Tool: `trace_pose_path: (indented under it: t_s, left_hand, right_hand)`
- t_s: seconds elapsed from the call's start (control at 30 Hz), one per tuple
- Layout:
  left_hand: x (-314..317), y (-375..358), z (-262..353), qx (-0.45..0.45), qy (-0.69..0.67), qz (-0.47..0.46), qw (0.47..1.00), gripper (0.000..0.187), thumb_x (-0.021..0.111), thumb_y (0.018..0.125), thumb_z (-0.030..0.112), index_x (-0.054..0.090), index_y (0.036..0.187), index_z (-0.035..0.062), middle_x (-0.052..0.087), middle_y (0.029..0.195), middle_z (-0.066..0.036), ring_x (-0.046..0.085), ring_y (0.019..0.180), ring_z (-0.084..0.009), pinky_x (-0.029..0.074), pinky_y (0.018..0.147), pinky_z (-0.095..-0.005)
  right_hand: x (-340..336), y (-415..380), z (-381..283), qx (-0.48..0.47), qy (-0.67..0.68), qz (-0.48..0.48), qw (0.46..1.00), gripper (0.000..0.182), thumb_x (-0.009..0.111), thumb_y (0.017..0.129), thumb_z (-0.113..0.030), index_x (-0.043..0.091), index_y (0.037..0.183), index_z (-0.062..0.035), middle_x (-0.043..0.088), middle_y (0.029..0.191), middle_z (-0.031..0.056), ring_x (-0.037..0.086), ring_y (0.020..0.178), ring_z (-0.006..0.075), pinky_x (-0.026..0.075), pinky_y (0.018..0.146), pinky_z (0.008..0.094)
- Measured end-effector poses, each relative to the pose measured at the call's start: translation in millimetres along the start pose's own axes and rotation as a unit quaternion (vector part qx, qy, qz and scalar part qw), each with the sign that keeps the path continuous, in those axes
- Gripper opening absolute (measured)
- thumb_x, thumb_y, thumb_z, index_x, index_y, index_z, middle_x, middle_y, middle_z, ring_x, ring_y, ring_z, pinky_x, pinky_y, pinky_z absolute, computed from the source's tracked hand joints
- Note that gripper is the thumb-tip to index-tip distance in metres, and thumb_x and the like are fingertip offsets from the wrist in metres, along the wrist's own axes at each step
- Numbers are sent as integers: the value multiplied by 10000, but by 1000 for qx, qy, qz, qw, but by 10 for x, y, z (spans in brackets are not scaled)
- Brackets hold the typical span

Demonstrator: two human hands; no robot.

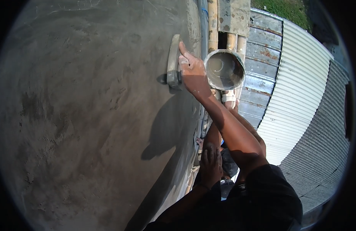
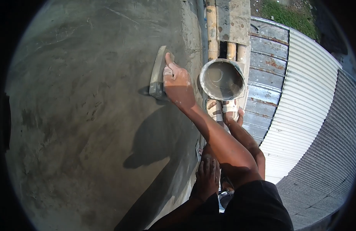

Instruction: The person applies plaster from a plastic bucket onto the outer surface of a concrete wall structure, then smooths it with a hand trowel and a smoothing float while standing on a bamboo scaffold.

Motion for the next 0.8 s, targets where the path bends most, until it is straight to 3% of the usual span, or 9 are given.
trace_pose_path:
  t_s: [0.07,0.2,0.27,0.3,0.37,0.47,0.67,0.77,0.8]
  left_hand:
    - [129,-86,16,5,16,-17,1000,692,587,789,226,420,1437,51,361,1467,-231,360,1314,-433,360,1027,-547]
    - [143,-89,36,10,14,-2,1000,704,593,781,234,417,1440,60,349,1477,-234,359,1320,-441,378,1003,-560]
    - [134,-64,13,8,9,3,1000,698,595,778,229,423,1432,54,340,1485,-232,359,1323,-441,368,1011,-563]
    - [103,-30,23,2,3,-8,1000,692,590,785,222,418,1431,46,348,1476,-238,360,1320,-446,366,1015,-562]
    - [263,-57,-36,-2,-7,-23,1000,691,587,790,216,408,1435,43,349,1473,-239,360,1317,-451,364,1018,-560]
    - [284,-154,-58,-13,-51,-21,998,672,568,814,198,390,1442,37,360,1460,-243,363,1308,-460,361,1024,-553]
    - [157,-89,9,15,49,-6,999,702,612,800,258,407,1422,5,331,1494,-243,352,1346,-416,373,1025,-533]
    - [161,-93,-70,-4,61,-11,998,753,621,789,285,375,1457,41,346,1489,-225,356,1342,-404,371,1026,-535]
    - [190,-72,-67,-3,56,-14,998,772,628,783,301,367,1467,54,354,1487,-218,354,1341,-400,372,1023,-536]
  right_hand:
    - [-30,-424,-291,-128,12,37,991,484,427,894,-159,530,1339,3,605,1176,296,615,1060,421,458,956,400]
    - [-7,595,360,30,17,-1,999,489,440,879,-136,529,1334,20,613,1093,335,631,1011,415,472,919,409]
    - [-43,793,417,-12,-34,65,997,422,453,926,-162,570,1311,-37,659,892,250,663,871,205,475,822,302]
    - [-27,423,192,50,3,-11,999,428,465,937,-178,556,1335,-49,640,829,200,627,776,200,467,779,278]
    - [-33,-503,-569,-71,56,-20,996,479,453,919,-190,522,1368,-37,649,950,280,645,822,366,490,788,391]
    - [25,-766,-672,-91,84,-36,992,471,451,938,-225,522,1376,-65,654,987,271,646,849,381,489,821,390]
    - [17,1284,945,23,-65,65,996,477,432,893,-157,547,1344,-50,635,1130,280,601,1077,430,448,962,439]
    - [-27,920,528,16,-26,72,997,468,428,904,-170,551,1339,-48,628,1147,277,602,1064,432,453,958,435]
    - [-46,586,210,-11,5,67,998,423,456,942,-161,558,1347,-95,638,1152,272,653,995,366,477,886,334]
Point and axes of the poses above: each hand's wrist, its own y-axis towards the middle knuckle, its own x-axis out of the palm, z = x × y, the point moved 10 cm from there along y, towards the middle knuckle
